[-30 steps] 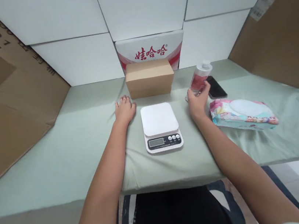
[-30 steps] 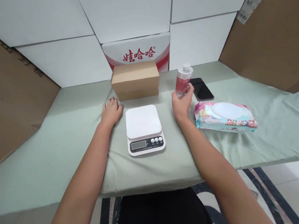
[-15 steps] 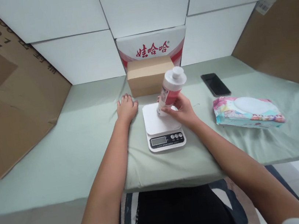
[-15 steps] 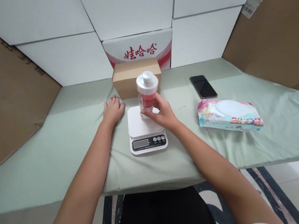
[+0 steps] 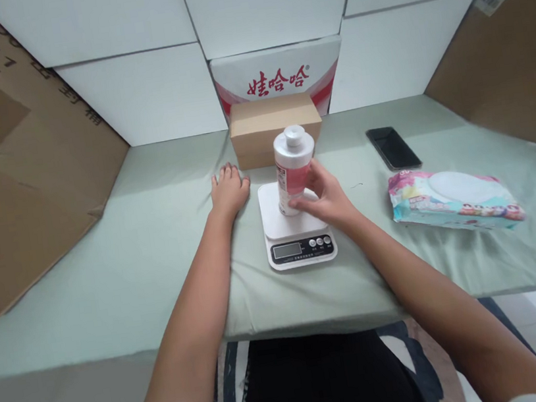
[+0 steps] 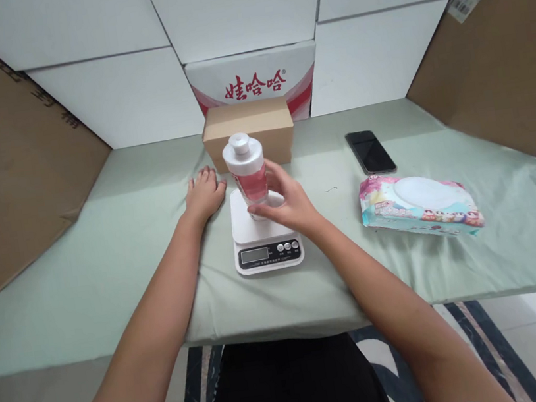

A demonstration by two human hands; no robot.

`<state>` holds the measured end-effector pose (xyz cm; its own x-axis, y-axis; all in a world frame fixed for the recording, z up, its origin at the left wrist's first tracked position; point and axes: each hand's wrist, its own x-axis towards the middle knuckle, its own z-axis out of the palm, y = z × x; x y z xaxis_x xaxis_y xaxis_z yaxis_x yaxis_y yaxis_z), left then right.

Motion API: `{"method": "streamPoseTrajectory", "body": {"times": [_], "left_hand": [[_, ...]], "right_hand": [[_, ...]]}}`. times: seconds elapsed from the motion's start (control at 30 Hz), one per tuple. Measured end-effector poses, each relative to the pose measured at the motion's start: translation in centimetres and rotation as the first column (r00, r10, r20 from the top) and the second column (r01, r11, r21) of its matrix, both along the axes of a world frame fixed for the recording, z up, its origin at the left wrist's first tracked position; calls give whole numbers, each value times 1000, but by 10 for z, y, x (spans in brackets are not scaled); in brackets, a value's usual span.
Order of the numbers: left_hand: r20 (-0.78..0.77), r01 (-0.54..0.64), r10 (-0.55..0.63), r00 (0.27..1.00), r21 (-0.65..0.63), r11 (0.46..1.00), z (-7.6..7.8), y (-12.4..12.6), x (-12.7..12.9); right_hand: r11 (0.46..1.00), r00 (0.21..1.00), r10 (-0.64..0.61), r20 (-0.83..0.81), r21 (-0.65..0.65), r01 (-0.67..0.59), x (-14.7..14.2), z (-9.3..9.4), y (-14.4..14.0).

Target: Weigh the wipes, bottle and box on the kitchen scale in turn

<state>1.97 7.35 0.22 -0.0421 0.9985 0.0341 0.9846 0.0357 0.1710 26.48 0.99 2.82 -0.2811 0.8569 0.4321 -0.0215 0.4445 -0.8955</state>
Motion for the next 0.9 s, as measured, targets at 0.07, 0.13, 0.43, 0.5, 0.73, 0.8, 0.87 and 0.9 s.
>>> {"method": "streamPoseTrajectory", "body": {"times": [0.07, 0.13, 0.43, 0.5, 0.73, 0.8, 0.87, 0.9], "left_hand": [[-5, -3, 3, 1000, -3, 1000, 0, 0, 0], [1, 0, 0, 1000, 1, 1000, 0, 0, 0], [32, 13, -14, 999, 13, 1000, 0, 0, -1], [29, 14, -14, 999, 7, 1000, 1, 0, -1], [38, 8, -8, 999, -1, 1000, 1, 0, -1], [41, 12, -11, 999, -3, 1000, 2, 0, 0], [44, 12, -12, 999, -10, 1000, 3, -1, 0], [45, 12, -12, 999, -11, 1000, 3, -1, 0]], "right_hand": [[992, 985, -127, -118, 1, 128, 14, -1, 12], [942, 906, -335, -260, -68, 329, 31, -5, 28], [673, 692, -721, -29, -265, 690, 52, -31, 54], [703, 718, -695, 28, -179, 688, 50, -31, 51], [788, 787, -616, 35, 3, 616, 44, -21, 40], [846, 848, -529, 26, 92, 525, 39, -13, 31], [909, 917, -396, 49, 163, 384, 32, -5, 22], [933, 944, -322, 75, 195, 303, 28, -1, 17]]}}
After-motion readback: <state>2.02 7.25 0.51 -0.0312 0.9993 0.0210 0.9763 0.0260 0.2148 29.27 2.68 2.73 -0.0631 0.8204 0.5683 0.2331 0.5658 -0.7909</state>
